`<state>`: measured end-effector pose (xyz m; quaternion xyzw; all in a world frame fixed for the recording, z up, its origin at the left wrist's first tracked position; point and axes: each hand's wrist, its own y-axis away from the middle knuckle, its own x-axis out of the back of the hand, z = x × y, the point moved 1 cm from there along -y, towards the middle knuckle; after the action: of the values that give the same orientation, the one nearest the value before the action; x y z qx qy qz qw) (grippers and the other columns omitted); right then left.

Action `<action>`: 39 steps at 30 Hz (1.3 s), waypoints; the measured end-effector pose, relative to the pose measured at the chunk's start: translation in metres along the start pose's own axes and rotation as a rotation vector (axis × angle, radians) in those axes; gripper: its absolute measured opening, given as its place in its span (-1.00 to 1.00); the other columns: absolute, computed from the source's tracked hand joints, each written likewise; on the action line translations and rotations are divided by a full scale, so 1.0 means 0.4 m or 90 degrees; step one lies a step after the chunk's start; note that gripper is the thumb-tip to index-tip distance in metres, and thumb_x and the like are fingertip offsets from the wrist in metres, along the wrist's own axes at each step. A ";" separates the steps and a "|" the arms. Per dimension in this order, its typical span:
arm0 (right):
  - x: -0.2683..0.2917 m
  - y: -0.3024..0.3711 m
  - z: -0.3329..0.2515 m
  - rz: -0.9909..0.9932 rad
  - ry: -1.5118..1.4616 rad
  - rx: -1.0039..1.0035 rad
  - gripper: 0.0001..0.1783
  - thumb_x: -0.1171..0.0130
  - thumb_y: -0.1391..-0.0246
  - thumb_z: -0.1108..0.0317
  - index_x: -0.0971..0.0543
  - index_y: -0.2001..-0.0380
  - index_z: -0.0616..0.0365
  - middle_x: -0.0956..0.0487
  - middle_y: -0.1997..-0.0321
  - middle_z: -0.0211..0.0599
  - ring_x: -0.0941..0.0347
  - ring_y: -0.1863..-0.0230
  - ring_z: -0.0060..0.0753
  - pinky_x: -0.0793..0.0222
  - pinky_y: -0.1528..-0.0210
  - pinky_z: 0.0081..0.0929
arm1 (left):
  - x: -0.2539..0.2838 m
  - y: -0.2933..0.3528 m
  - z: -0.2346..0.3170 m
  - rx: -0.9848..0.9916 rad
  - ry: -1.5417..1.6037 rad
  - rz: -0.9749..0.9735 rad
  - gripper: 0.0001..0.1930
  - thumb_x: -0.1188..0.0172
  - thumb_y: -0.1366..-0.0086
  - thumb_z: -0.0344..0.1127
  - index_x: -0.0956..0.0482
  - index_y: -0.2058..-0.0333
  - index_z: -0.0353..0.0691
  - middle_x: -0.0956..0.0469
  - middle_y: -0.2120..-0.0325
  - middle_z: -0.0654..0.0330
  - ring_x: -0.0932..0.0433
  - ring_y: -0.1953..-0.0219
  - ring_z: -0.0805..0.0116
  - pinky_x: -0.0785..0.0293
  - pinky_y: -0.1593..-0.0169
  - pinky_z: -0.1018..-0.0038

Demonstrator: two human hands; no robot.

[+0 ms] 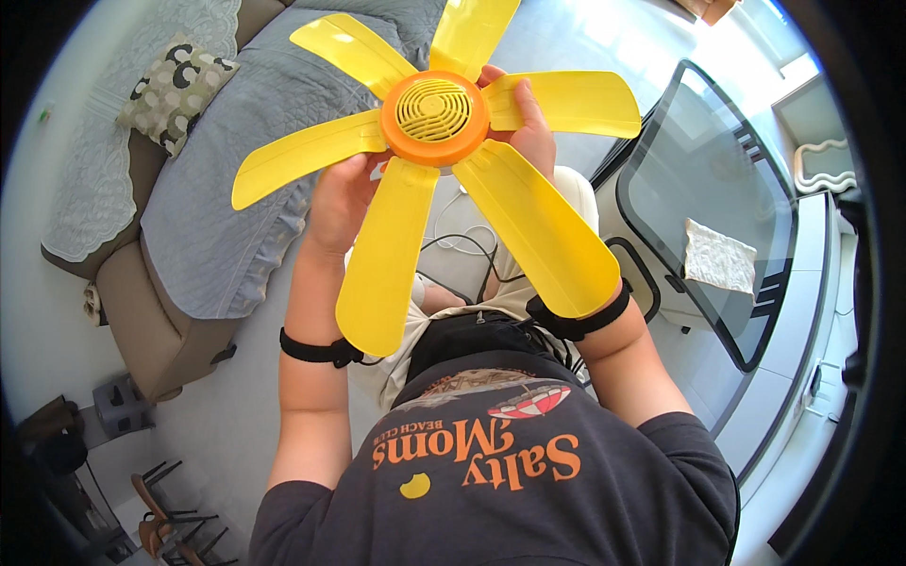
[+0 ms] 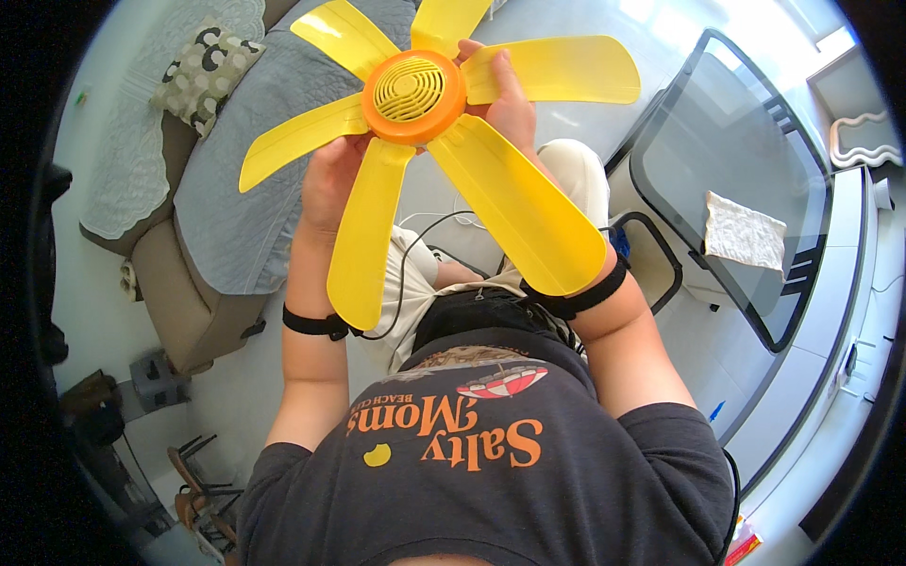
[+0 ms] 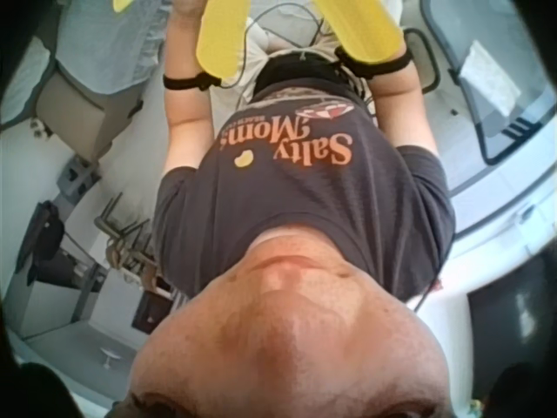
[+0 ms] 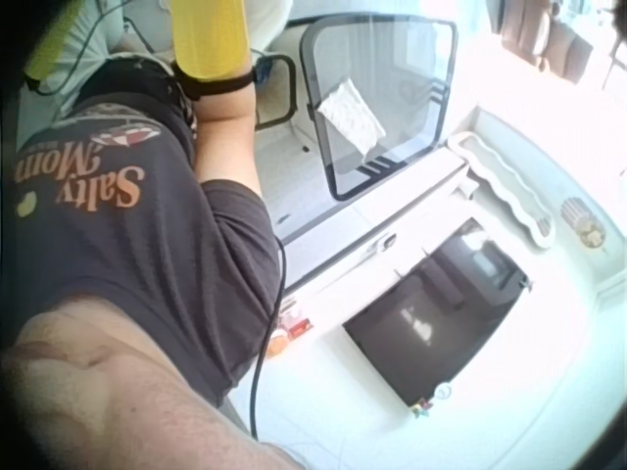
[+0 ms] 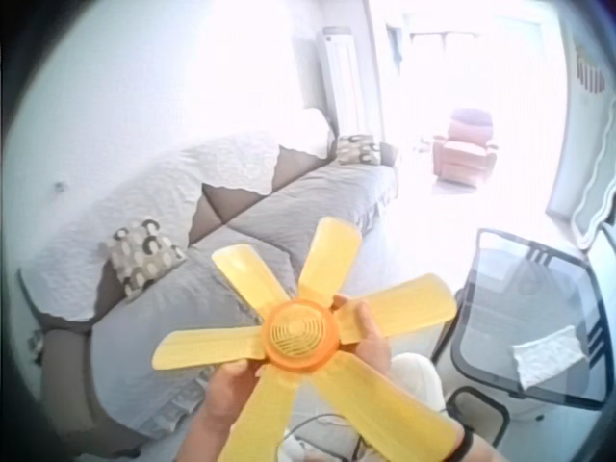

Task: The person assembles a small yellow fan by attaching blades to the central hub, then disassembles it by removing the blades and placing them on a nearby table. The person handles the fan and its components by hand throughout the process.

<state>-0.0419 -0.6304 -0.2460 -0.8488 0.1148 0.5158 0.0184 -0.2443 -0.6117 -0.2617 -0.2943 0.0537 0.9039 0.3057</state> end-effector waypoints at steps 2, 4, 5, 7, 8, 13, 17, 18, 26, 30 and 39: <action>0.002 0.000 0.002 -0.001 0.015 -0.011 -0.47 0.25 -0.45 0.02 -0.44 -0.15 0.23 -0.50 0.04 -0.26 -0.51 0.03 -0.27 -0.48 -0.03 -0.29 | 0.006 0.003 0.006 -0.010 -0.283 0.015 -0.42 -0.24 -0.33 -0.05 -0.37 -0.18 -0.29 -0.48 -0.08 0.14 -0.46 -0.09 0.42 -0.39 -0.15 0.42; 0.005 0.004 0.001 -0.021 0.074 -0.007 -0.47 0.23 -0.45 0.03 -0.46 -0.12 0.25 -0.52 0.06 -0.26 -0.51 0.04 -0.30 -0.46 -0.04 -0.32 | 0.005 0.001 0.012 -0.036 -0.601 0.009 -0.38 -0.29 -0.29 0.00 -0.38 -0.15 -0.32 -0.50 -0.05 0.14 -0.48 -0.02 0.42 -0.41 -0.07 0.44; 0.006 0.008 0.000 -0.042 0.098 -0.004 -0.47 0.22 -0.45 0.03 -0.47 -0.11 0.27 -0.53 0.07 -0.26 -0.51 0.04 -0.31 -0.46 -0.04 -0.33 | 0.005 -0.001 0.013 0.007 -0.596 0.021 -0.37 -0.28 -0.29 0.01 -0.37 -0.17 -0.31 -0.49 -0.05 0.13 -0.49 -0.02 0.41 -0.42 -0.07 0.44; 0.008 0.018 0.000 -0.064 0.126 -0.024 -0.46 0.22 -0.44 0.01 -0.44 -0.16 0.23 -0.52 -0.02 -0.25 -0.50 -0.03 -0.30 -0.44 -0.11 -0.32 | 0.003 -0.006 0.010 0.075 -0.595 0.044 -0.34 -0.28 -0.29 0.03 -0.35 -0.19 -0.31 -0.49 -0.05 0.11 -0.50 -0.02 0.38 -0.44 -0.07 0.44; 0.008 0.023 0.000 -0.075 0.133 -0.028 -0.46 0.22 -0.44 0.00 -0.42 -0.18 0.22 -0.52 -0.06 -0.25 -0.50 -0.06 -0.30 -0.43 -0.14 -0.32 | -0.003 -0.009 0.006 0.031 -0.454 0.011 -0.35 -0.26 -0.30 0.01 -0.34 -0.20 -0.30 -0.49 -0.06 0.11 -0.50 -0.03 0.37 -0.45 -0.08 0.44; 0.006 0.041 0.017 -0.083 0.135 0.059 -0.53 0.04 -0.39 0.06 -0.45 -0.12 0.22 -0.55 0.04 -0.29 -0.52 0.04 -0.42 -0.46 -0.01 -0.42 | -0.026 -0.017 -0.023 -0.021 -0.091 0.047 -0.40 -0.18 -0.34 -0.08 -0.29 -0.25 -0.26 -0.48 -0.09 0.07 -0.51 -0.10 0.30 -0.46 -0.13 0.39; 0.013 0.054 0.021 -0.037 0.448 0.265 -0.66 -0.12 -0.33 0.12 -0.55 0.10 0.19 -0.57 0.25 -0.42 -0.49 0.26 -0.50 -0.41 0.21 -0.52 | -0.047 -0.008 -0.018 -0.042 -0.050 0.039 -0.41 -0.11 -0.36 -0.11 -0.25 -0.27 -0.25 -0.45 -0.13 0.06 -0.49 -0.13 0.27 -0.46 -0.16 0.35; 0.016 0.057 0.019 -0.058 0.416 0.227 -0.69 -0.14 -0.32 0.11 -0.55 0.14 0.16 -0.57 0.28 -0.44 -0.47 0.30 -0.54 -0.38 0.27 -0.55 | -0.052 -0.004 -0.015 -0.037 -0.049 0.048 -0.41 -0.10 -0.36 -0.10 -0.25 -0.27 -0.26 -0.44 -0.14 0.06 -0.49 -0.14 0.26 -0.45 -0.17 0.34; -0.012 0.062 -0.013 -0.040 0.325 0.033 -0.77 -0.20 -0.27 0.17 -0.53 0.28 0.09 -0.52 0.41 -0.49 -0.29 0.54 -0.67 -0.15 0.52 -0.64 | -0.070 0.036 -0.024 -0.056 -0.031 0.039 -0.39 0.01 -0.40 -0.03 -0.19 -0.30 -0.24 -0.41 -0.18 0.04 -0.44 -0.20 0.21 -0.39 -0.25 0.28; -0.021 0.075 0.028 -0.025 0.175 0.104 -0.81 -0.19 -0.28 0.19 -0.54 0.27 0.06 -0.49 0.43 -0.56 -0.25 0.52 -0.70 -0.12 0.51 -0.62 | -0.081 0.040 -0.043 -0.083 -0.022 0.112 -0.36 0.05 -0.40 0.04 -0.19 -0.30 -0.23 -0.43 -0.15 0.06 -0.48 -0.11 0.25 -0.43 -0.13 0.31; 0.038 0.046 0.033 -0.101 0.292 0.117 -0.85 -0.12 -0.34 0.19 -0.54 0.21 0.00 -0.50 0.38 -0.62 -0.28 0.46 -0.75 -0.14 0.46 -0.64 | -0.008 0.064 -0.070 -0.022 -0.017 0.029 -0.40 0.01 -0.42 0.03 -0.22 -0.29 -0.19 -0.38 -0.21 0.08 -0.43 -0.20 0.23 -0.41 -0.21 0.29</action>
<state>-0.0507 -0.6490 -0.2641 -0.9448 0.0953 0.2940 0.1090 -0.2433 -0.6417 -0.2850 -0.2865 0.0408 0.9151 0.2807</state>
